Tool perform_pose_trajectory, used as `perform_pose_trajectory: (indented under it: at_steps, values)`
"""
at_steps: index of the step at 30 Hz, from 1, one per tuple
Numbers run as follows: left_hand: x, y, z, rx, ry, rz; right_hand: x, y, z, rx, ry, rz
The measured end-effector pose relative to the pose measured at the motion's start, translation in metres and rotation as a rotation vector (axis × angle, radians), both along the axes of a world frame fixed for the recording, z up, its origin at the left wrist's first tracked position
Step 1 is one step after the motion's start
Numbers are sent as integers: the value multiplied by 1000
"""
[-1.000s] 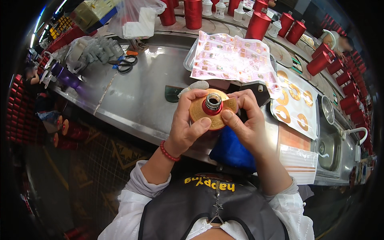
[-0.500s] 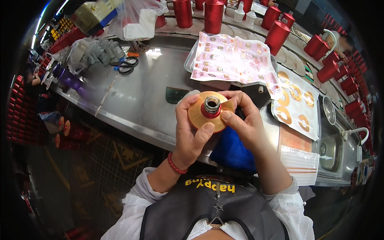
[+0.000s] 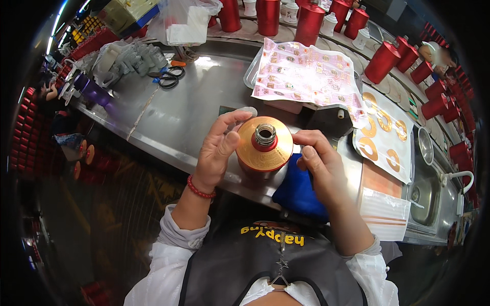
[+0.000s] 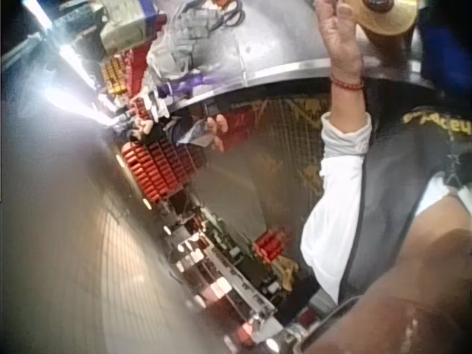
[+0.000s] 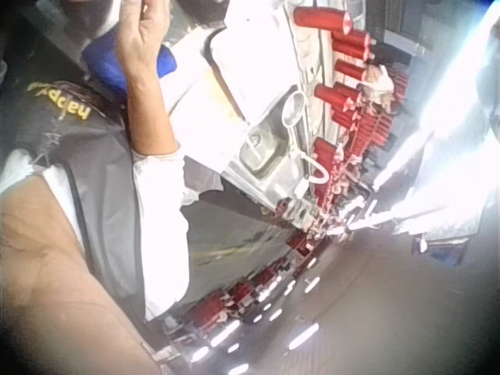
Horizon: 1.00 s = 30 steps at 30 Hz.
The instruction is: The person applies a red label to a red cylindrical bottle, smooths it, and then applies a gold circular label to the bottle's neck. The person repeats this process for multiple bottles.
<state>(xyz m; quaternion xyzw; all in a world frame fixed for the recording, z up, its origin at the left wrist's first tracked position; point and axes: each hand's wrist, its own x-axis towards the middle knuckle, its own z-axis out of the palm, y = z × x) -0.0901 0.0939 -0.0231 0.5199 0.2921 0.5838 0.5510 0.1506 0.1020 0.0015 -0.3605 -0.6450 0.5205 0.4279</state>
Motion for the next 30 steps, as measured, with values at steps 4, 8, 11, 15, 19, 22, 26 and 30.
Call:
perform_pose_trajectory:
  at_steps: [4, 8, 11, 15, 19, 22, 26, 30]
  values:
    - [21, -19, 6, 48, -20, 179, -15, 2, 10, 125, -38, -32]
    - [36, -24, 7, 70, -48, 132, -18, 4, 3, 220, -63, -9]
    - [29, -20, 9, 4, -82, 42, -18, -1, 4, 54, -5, -16]
    - [29, -19, 8, 21, -14, 70, -19, -2, 1, 59, 18, -29]
    - [31, -22, 12, 23, 10, 75, -19, 0, 1, 138, -8, -31]
    - [30, -21, 14, 12, -8, 55, -19, 1, 4, 140, -48, -17]
    - [31, -21, 14, 0, -11, 51, -19, 0, 6, 152, -118, -7]
    - [32, -20, 14, 7, 3, 51, -19, 2, 6, 184, -141, -25]
